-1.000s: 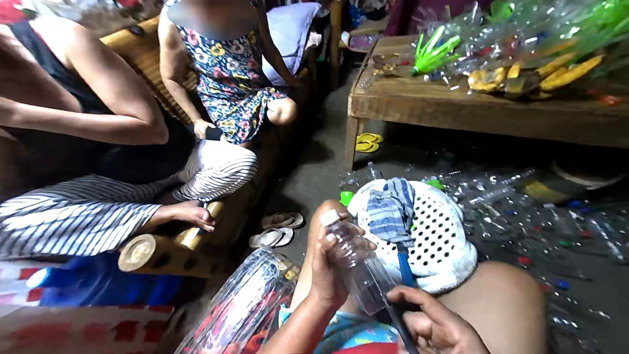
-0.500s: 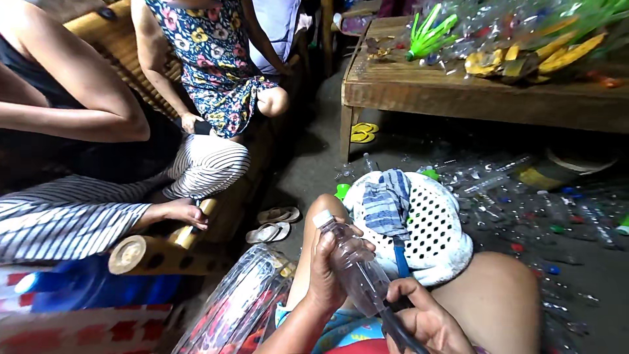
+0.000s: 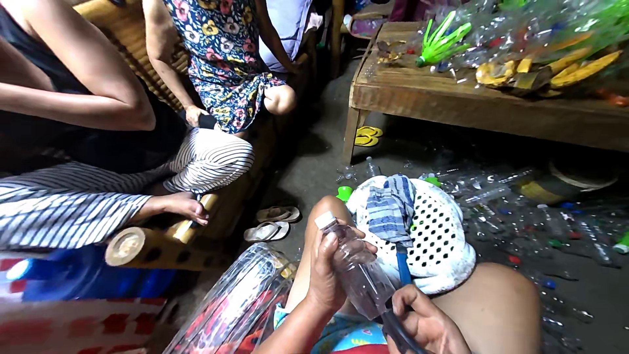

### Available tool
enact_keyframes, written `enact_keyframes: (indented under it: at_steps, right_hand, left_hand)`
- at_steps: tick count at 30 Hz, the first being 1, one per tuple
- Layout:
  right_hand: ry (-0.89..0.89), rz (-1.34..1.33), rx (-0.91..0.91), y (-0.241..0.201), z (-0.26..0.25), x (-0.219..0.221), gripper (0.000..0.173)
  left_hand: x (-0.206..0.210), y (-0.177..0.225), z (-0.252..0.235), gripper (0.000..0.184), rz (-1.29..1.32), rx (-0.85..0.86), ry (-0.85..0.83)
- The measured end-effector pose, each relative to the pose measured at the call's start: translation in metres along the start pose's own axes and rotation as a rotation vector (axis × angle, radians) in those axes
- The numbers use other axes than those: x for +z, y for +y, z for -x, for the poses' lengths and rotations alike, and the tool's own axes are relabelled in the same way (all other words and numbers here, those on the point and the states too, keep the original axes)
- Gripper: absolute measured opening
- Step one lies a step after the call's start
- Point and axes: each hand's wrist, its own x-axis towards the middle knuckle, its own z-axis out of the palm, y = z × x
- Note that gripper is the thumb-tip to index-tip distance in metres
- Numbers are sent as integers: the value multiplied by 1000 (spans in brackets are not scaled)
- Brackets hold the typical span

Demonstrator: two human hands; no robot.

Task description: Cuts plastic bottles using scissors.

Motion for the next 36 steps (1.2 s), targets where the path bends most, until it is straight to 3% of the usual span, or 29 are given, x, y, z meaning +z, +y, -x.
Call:
enact_keyframes:
  at_steps: [9, 21, 26, 36]
  right_hand:
    - [5, 17, -42, -2, -2, 1, 30]
    - [-73, 54, 108, -18, -6, -4, 33]
    - [-57, 159, 87, -25, -2, -3, 30]
    - [-73, 7, 57, -9, -4, -6, 36]
  left_hand:
    - [-3, 2, 0, 61, -20, 8, 35]
    - [-4, 1, 6, 66, -97, 55, 37]
    - [-7, 1, 8, 66, -107, 44, 30]
    - [-6, -2, 10, 67, -68, 22, 90]
